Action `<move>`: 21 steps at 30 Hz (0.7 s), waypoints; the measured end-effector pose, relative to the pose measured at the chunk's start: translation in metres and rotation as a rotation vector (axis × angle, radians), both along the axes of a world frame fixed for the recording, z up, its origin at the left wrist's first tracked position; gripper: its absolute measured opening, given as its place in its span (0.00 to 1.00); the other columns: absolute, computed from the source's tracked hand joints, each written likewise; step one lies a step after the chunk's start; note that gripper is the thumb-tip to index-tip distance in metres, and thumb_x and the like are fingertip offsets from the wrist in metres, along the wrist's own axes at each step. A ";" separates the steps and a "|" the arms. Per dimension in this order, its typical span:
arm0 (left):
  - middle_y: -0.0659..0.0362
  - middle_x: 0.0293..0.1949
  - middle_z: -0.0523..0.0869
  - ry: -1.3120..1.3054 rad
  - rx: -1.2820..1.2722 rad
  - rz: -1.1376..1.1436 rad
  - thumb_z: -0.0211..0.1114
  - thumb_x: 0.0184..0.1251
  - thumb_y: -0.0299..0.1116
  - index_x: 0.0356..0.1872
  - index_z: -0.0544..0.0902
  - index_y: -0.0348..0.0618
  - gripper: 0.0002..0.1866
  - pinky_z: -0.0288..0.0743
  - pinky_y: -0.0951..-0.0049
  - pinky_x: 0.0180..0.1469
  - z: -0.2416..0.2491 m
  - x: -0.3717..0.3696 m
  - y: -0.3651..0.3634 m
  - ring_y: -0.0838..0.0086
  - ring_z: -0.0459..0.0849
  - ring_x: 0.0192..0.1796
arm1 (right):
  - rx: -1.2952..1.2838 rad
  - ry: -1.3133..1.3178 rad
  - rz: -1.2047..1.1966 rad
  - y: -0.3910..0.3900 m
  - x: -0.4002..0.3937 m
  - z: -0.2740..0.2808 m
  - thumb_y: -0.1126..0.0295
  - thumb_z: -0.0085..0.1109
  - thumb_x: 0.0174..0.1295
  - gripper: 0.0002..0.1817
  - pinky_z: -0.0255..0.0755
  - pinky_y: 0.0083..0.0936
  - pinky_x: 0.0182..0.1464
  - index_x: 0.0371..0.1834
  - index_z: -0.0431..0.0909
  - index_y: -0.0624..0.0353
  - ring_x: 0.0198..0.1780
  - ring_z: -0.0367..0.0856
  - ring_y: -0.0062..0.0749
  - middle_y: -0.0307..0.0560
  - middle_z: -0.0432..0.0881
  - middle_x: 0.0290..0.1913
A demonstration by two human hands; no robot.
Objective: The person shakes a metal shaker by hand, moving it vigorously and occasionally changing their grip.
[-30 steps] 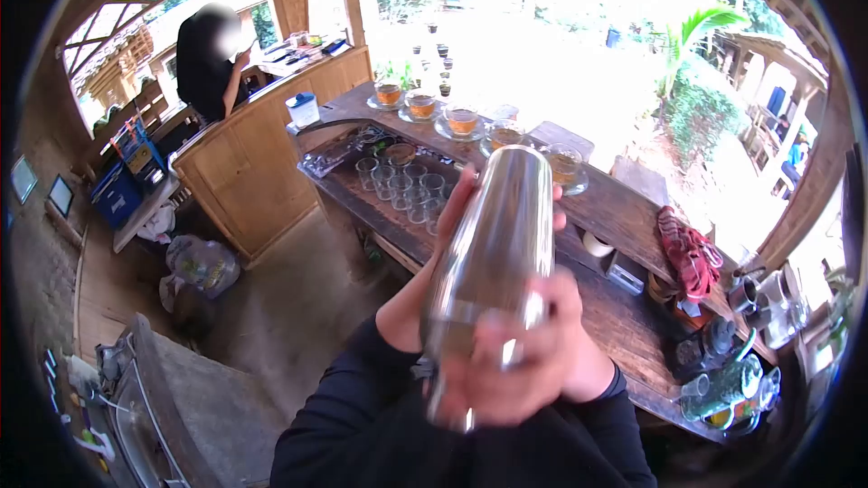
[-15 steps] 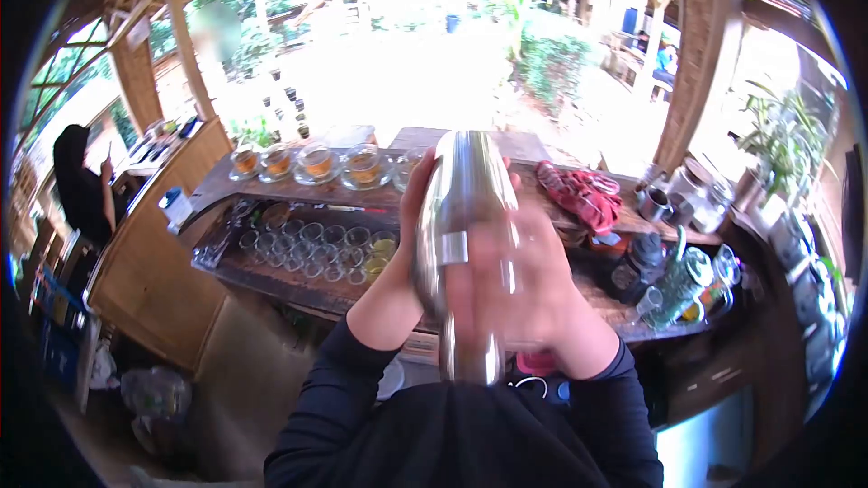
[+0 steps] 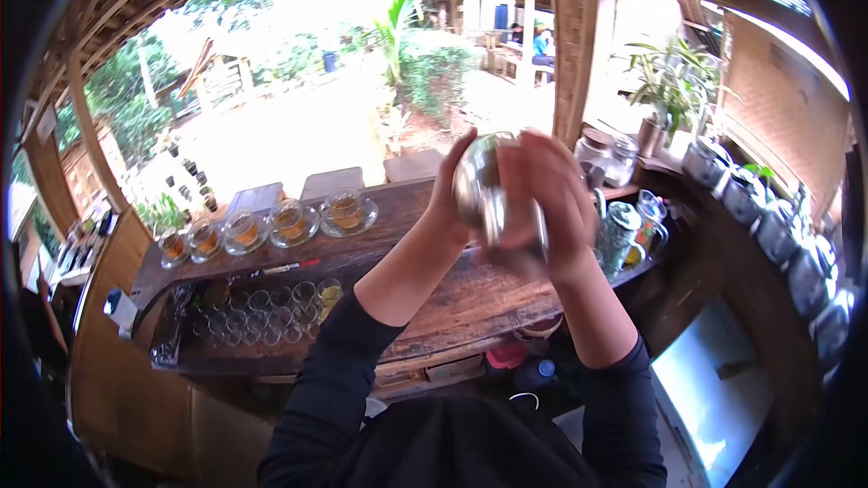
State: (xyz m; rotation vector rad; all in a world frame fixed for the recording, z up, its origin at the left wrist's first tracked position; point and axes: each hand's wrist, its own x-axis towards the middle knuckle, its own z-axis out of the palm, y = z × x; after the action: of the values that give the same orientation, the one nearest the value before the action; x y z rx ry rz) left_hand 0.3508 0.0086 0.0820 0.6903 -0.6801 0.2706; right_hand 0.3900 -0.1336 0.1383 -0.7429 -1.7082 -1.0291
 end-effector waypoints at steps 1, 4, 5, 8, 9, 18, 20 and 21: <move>0.44 0.57 0.76 0.005 0.257 0.574 0.42 0.72 0.57 0.61 0.69 0.37 0.33 0.72 0.53 0.62 -0.002 0.013 -0.006 0.54 0.77 0.59 | -0.099 0.343 -0.062 0.012 0.005 -0.007 0.67 0.67 0.42 0.23 0.69 0.48 0.58 0.45 0.77 0.60 0.49 0.82 0.46 0.52 0.83 0.45; 0.48 0.53 0.79 0.208 -0.224 -0.187 0.46 0.72 0.54 0.59 0.71 0.39 0.29 0.77 0.62 0.55 0.043 0.008 -0.047 0.60 0.81 0.52 | -0.015 0.233 -0.130 -0.015 -0.002 0.010 0.69 0.70 0.39 0.25 0.67 0.43 0.63 0.46 0.77 0.57 0.52 0.81 0.45 0.49 0.82 0.47; 0.49 0.54 0.78 0.104 -0.193 -0.555 0.48 0.72 0.52 0.61 0.69 0.40 0.28 0.78 0.68 0.53 0.048 0.006 -0.049 0.64 0.81 0.52 | 0.015 0.092 -0.140 -0.034 -0.018 0.014 0.70 0.71 0.39 0.25 0.67 0.41 0.63 0.46 0.78 0.55 0.52 0.81 0.43 0.48 0.82 0.48; 0.42 0.59 0.73 0.096 0.041 -0.263 0.48 0.69 0.62 0.65 0.65 0.37 0.38 0.81 0.60 0.51 0.076 -0.020 -0.077 0.58 0.81 0.53 | 0.146 -0.101 -0.296 -0.077 -0.034 0.013 0.68 0.69 0.44 0.20 0.68 0.44 0.62 0.44 0.79 0.49 0.51 0.81 0.46 0.46 0.83 0.48; 0.40 0.60 0.72 -0.094 0.104 -0.347 0.47 0.67 0.65 0.65 0.64 0.36 0.41 0.80 0.54 0.53 0.074 -0.008 -0.077 0.55 0.81 0.54 | 0.172 -0.146 -0.303 -0.075 -0.016 0.011 0.67 0.68 0.46 0.19 0.68 0.45 0.61 0.44 0.79 0.50 0.53 0.80 0.48 0.48 0.82 0.49; 0.47 0.51 0.81 0.140 -0.110 -0.461 0.46 0.69 0.56 0.57 0.73 0.39 0.30 0.75 0.57 0.58 0.063 0.086 -0.074 0.58 0.81 0.53 | 0.058 0.104 -0.288 -0.087 0.032 0.027 0.71 0.70 0.44 0.27 0.70 0.47 0.58 0.51 0.74 0.53 0.56 0.77 0.49 0.55 0.78 0.51; 0.44 0.57 0.76 0.053 0.044 -0.468 0.47 0.68 0.60 0.62 0.69 0.38 0.35 0.71 0.54 0.62 0.090 0.067 -0.084 0.54 0.78 0.57 | 0.081 -0.114 -0.317 -0.101 0.032 0.031 0.72 0.70 0.43 0.27 0.70 0.49 0.58 0.51 0.74 0.48 0.55 0.78 0.48 0.52 0.79 0.51; 0.44 0.58 0.76 -0.088 0.101 -0.365 0.47 0.68 0.62 0.63 0.68 0.38 0.37 0.71 0.55 0.63 0.101 0.042 -0.107 0.55 0.78 0.57 | 0.092 -0.149 -0.309 -0.104 0.040 0.033 0.71 0.69 0.44 0.27 0.70 0.49 0.58 0.51 0.74 0.48 0.55 0.78 0.49 0.50 0.80 0.51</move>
State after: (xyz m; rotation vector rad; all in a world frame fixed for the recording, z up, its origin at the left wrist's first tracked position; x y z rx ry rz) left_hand 0.3929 -0.0989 0.1828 0.6395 -0.8936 -0.0711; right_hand 0.4299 -0.2372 0.1715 -0.9075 -1.6905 -1.3965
